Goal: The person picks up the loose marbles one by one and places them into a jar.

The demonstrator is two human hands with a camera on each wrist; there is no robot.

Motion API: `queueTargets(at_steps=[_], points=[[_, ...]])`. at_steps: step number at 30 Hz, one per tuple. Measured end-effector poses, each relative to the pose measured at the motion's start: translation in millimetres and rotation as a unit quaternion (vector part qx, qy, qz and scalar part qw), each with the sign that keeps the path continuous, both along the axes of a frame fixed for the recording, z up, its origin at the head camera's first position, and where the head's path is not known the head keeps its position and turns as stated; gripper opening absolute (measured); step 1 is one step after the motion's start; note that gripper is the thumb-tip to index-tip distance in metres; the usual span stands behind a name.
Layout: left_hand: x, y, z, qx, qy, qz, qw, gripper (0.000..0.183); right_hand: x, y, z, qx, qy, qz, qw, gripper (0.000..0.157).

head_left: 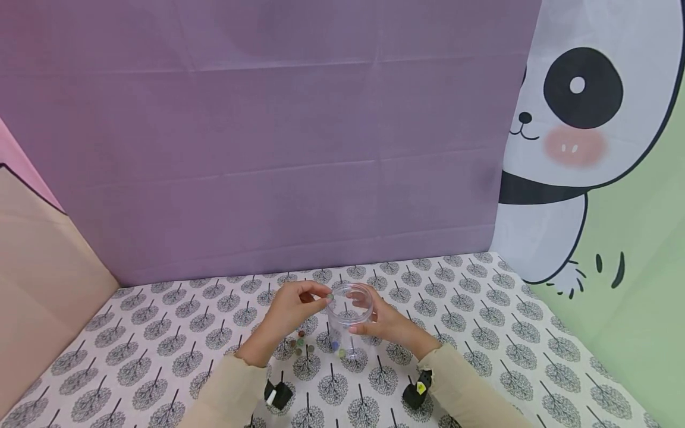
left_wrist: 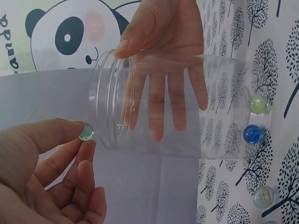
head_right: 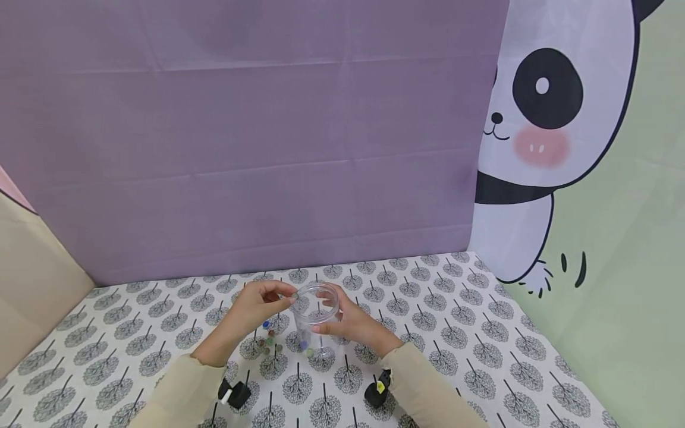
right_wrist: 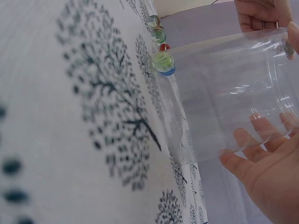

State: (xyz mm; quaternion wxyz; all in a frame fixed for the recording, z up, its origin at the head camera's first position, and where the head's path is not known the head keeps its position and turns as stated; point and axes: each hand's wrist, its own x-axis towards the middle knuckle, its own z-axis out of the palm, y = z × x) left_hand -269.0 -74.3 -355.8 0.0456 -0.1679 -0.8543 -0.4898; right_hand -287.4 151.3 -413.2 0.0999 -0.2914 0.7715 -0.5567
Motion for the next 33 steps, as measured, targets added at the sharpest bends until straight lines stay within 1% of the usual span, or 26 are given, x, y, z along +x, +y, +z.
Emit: queueTargets(at_steps=[5, 9, 17, 25, 33], points=[[-0.2, -0.5, -0.7, 0.003, -0.008, -0.001, 1.0000, 0.014, -0.9, -0.5, -0.4, -0.003, -0.005, 0.002, 1.000, 0.091], [-1.1, -0.9, -2.5, 0.010, -0.015, -0.005, 0.9998, 0.015, -1.7, -0.6, -1.1, -0.004, 0.001, 0.006, 1.000, 0.089], [-1.7, -0.8, -3.5, 0.013, -0.014, -0.004, 0.9998, 0.014, -1.3, -0.6, -1.4, -0.010, 0.000, 0.008, 1.000, 0.084], [-1.4, -0.6, -3.9, 0.009, -0.016, -0.006, 0.9998, 0.015, -1.4, -0.4, -1.6, -0.005, 0.002, 0.005, 1.000, 0.085], [-1.2, 0.5, -5.0, 0.006, -0.020, 0.001, 0.9998, 0.013, -0.3, 0.2, -1.3, -0.004, 0.002, 0.004, 1.000, 0.085]])
